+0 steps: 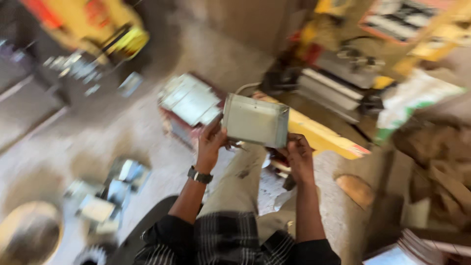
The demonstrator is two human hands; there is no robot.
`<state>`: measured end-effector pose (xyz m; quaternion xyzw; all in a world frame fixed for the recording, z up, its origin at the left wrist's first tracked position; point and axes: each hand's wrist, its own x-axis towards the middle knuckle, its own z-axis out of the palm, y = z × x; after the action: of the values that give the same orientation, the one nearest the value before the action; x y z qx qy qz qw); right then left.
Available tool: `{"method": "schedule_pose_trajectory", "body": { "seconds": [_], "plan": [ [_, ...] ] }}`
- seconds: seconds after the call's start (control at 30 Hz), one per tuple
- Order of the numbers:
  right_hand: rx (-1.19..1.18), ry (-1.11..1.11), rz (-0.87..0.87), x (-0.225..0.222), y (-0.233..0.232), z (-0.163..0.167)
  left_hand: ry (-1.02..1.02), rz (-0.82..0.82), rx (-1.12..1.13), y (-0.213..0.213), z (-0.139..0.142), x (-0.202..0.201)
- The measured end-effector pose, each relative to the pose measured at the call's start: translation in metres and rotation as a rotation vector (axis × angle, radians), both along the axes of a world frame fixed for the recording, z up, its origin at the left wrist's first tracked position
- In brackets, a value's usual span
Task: The person repeatedly picks up rectangular metal sheets from a stack, places them into a yellow press machine, and operates the lever to press the sheets. The person then removes the processed sheets and places them on the floor or a nearby stack.
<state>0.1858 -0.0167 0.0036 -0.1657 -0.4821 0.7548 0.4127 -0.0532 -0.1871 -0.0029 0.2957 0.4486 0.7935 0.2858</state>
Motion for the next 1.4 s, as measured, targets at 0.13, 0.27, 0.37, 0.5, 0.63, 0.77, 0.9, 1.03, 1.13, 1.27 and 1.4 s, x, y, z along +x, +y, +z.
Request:
{"method": "schedule_pose_trajectory", "body": {
  "seconds": [0.13, 0.27, 0.37, 0.5, 0.63, 0.77, 0.9, 1.03, 1.13, 1.27, 1.4],
  "plan": [
    [-0.021, -0.202, -0.004, 0.009, 0.016, -0.034, -0.132, 0.388, -0.238, -0.073, -0.031, -0.03],
    [0.041, -0.259, -0.102, 0.057, 0.044, -0.069, 0.099, 0.756, -0.795, -0.137, -0.051, -0.053],
    [-0.169, -0.192, -0.121, 0.097, 0.072, -0.08, -0.062, 0.864, -1.108, -0.179, -0.062, -0.068],
    [-0.153, -0.286, -0.307, 0.133, 0.066, -0.089, -0.187, 1.125, -1.337, -0.225, -0.067, -0.086],
    [-0.186, -0.322, -0.386, 0.154, 0.057, -0.084, -0.383, 1.322, -1.388, -0.263, -0.063, -0.099],
    [-0.304, -0.29, -0.307, 0.15, 0.071, -0.082, -0.448, 1.568, -1.05, -0.287, -0.059, -0.109],
    [-0.407, -0.363, -0.472, 0.123, 0.076, -0.081, -0.619, 1.527, -0.705, -0.289, -0.067, -0.112],
    [-0.149, -0.216, -0.28, 0.122, 0.049, -0.082, -0.746, 1.254, -0.477, -0.275, -0.079, -0.101],
    [-0.156, -0.178, -0.248, 0.124, 0.043, -0.082, -0.832, 0.753, -0.841, -0.26, -0.087, -0.096],
    [-0.158, -0.095, -0.214, 0.131, 0.044, -0.095, -0.502, 0.537, -1.162, -0.225, -0.094, -0.112],
    [-0.219, -0.222, -0.402, 0.144, 0.039, -0.106, -0.413, 0.552, -1.079, -0.162, -0.103, -0.137]
  ]
}}
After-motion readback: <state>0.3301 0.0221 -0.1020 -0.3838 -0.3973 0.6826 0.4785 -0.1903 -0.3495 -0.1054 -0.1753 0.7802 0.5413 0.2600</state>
